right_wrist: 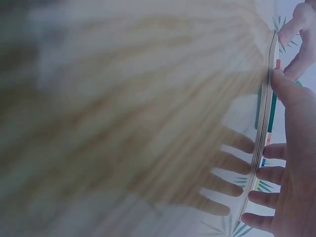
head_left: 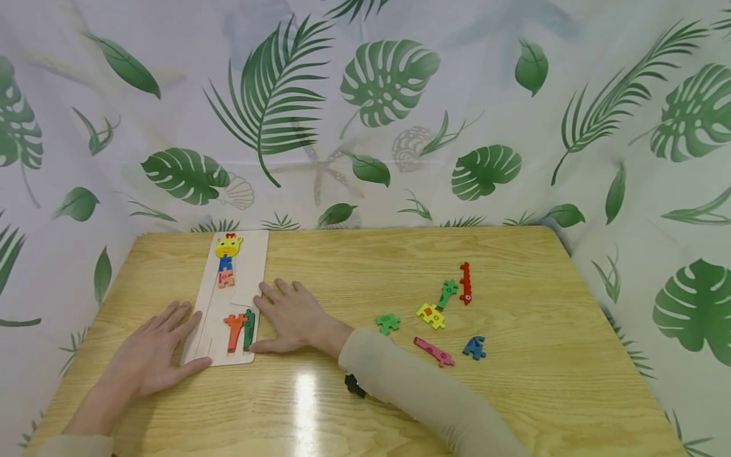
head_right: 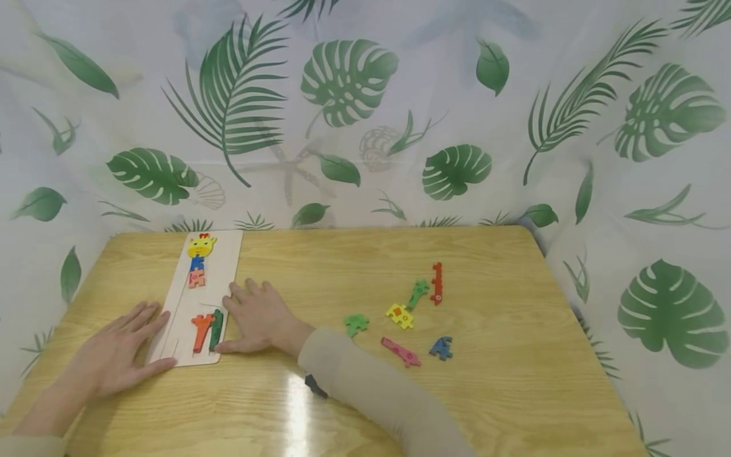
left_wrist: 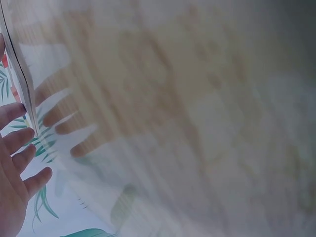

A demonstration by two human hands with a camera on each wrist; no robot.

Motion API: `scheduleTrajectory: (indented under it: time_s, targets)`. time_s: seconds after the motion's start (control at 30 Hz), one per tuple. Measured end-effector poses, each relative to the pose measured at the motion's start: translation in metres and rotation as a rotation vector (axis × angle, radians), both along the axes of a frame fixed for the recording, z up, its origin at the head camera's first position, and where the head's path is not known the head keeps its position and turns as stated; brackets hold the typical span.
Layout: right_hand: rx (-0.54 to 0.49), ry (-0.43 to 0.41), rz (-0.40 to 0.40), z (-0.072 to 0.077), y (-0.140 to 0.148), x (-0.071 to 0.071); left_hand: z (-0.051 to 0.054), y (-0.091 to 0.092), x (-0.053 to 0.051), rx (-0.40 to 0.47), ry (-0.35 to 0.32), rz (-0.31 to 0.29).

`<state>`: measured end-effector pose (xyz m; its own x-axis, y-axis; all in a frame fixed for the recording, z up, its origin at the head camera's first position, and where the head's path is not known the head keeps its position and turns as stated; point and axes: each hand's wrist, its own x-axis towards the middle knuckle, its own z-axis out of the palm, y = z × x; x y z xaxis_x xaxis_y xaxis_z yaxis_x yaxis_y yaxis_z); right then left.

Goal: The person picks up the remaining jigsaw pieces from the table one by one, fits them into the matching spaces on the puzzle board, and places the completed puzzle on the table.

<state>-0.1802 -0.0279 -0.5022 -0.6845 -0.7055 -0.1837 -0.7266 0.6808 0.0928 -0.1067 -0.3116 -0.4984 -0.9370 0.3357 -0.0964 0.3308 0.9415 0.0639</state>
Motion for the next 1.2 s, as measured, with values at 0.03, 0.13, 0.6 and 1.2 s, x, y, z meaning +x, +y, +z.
scheduleTrajectory:
  time_s: [0.03,0.13,0.6,1.2]
  targets:
    - [0.000,-0.001,0.000,0.001,0.001,0.000,0.000,0.001,0.000,-0.002,0.001,-0.001]
    - [0.000,-0.006,0.002,0.002,0.002,0.000,0.000,0.002,-0.001,-0.004,0.003,-0.005]
    - [0.009,0.007,0.002,0.002,0.014,0.000,0.002,0.011,-0.001,0.000,0.002,-0.018]
    - [0.014,-0.025,-0.012,0.002,0.029,0.001,0.002,0.027,-0.002,0.002,0.027,-0.045]
